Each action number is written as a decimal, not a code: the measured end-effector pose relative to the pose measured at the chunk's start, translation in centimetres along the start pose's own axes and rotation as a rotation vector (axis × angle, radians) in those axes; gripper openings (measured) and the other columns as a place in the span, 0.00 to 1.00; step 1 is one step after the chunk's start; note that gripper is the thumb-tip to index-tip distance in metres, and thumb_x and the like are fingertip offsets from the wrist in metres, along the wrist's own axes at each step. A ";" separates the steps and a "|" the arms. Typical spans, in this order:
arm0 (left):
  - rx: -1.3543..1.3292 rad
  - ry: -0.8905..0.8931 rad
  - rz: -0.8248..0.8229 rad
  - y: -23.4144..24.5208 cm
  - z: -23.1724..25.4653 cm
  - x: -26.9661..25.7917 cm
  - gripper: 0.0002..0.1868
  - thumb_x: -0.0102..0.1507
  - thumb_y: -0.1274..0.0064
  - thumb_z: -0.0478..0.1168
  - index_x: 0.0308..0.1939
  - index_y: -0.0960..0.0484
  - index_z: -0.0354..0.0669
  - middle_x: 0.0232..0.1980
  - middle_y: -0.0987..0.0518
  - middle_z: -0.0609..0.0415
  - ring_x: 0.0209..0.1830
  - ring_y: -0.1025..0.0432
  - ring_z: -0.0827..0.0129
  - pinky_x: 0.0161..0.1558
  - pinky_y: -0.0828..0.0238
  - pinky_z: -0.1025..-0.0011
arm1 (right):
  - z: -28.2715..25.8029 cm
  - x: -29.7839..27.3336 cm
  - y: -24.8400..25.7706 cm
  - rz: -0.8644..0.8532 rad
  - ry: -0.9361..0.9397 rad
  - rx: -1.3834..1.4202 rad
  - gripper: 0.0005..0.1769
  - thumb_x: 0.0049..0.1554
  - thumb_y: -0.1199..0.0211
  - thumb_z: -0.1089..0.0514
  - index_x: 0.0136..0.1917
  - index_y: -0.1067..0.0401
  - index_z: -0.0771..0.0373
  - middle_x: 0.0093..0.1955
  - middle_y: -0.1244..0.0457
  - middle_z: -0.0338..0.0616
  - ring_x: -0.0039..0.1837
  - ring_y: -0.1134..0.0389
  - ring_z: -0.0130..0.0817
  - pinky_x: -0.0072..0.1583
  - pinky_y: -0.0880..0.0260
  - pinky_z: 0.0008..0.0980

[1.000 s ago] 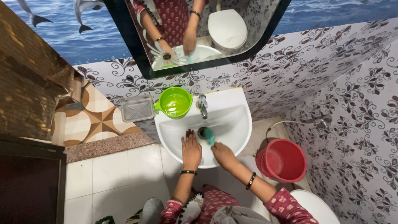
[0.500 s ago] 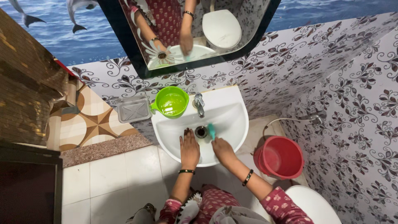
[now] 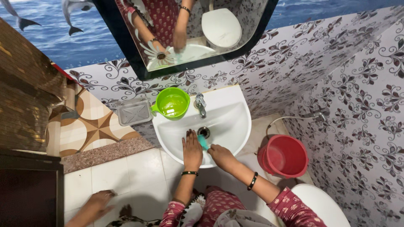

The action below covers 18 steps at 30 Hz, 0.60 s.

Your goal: The person scrubs the interior of a white bathroom sink using a blue brush. They repeatedly scrub the basin and faucet area while water runs from the tap, rinsing the surface throughout the process.

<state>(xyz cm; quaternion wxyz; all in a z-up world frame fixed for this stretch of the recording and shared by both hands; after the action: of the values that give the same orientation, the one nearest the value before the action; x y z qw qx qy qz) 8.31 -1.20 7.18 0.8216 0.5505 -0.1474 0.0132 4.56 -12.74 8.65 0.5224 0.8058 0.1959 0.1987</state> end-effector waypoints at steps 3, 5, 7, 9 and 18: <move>0.020 0.006 -0.024 -0.1 -0.2 0.0 0.33 0.66 0.60 0.39 0.75 0.44 0.27 0.78 0.42 0.39 0.81 0.50 0.52 0.77 0.58 0.49 | 2.2 1.1 1.1 0.026 -0.144 -0.007 0.15 0.48 0.46 0.70 0.49 0.26 0.65 0.47 0.36 0.55 0.53 0.33 0.55 0.53 0.30 0.49; 0.021 0.008 -0.031 -0.1 -0.2 -0.1 0.33 0.67 0.60 0.38 0.75 0.44 0.28 0.79 0.42 0.39 0.81 0.50 0.52 0.77 0.59 0.49 | 3.3 0.8 1.7 0.008 -0.217 -0.124 0.09 0.53 0.45 0.68 0.47 0.28 0.66 0.48 0.36 0.54 0.53 0.33 0.53 0.54 0.30 0.48; 0.008 -0.006 -0.032 -0.1 0.0 0.3 0.33 0.67 0.59 0.38 0.75 0.44 0.28 0.79 0.43 0.38 0.81 0.51 0.52 0.77 0.59 0.49 | 2.9 0.8 1.7 0.009 -0.189 -0.124 0.05 0.56 0.44 0.66 0.47 0.29 0.68 0.48 0.36 0.55 0.52 0.33 0.54 0.53 0.30 0.48; -0.020 -0.033 -0.046 -0.3 0.1 0.1 0.35 0.65 0.58 0.38 0.75 0.45 0.28 0.79 0.44 0.36 0.80 0.51 0.51 0.76 0.59 0.49 | 0.5 0.1 0.6 0.016 -0.067 0.002 0.05 0.57 0.43 0.66 0.47 0.29 0.70 0.47 0.36 0.57 0.49 0.33 0.56 0.50 0.31 0.51; 0.043 -0.096 -0.114 -2.6 -0.1 -1.2 0.36 0.65 0.57 0.38 0.76 0.45 0.29 0.80 0.44 0.38 0.81 0.51 0.54 0.78 0.62 0.50 | 3.2 -0.1 -1.2 -0.053 -0.133 -0.081 0.04 0.56 0.44 0.66 0.41 0.29 0.67 0.45 0.36 0.54 0.50 0.32 0.53 0.51 0.29 0.48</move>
<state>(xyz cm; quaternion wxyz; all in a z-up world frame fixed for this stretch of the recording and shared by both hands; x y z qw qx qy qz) 7.64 -2.01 4.46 0.8011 0.5754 -0.1547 -0.0569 6.03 -14.76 6.39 0.5713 0.7901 0.1738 0.1384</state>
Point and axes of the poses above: each hand's wrist, its own x-axis towards the middle knuckle, its own y-axis out of the back of the hand, z = x × y, the point moved 9 cm from there along x, towards the middle knuckle
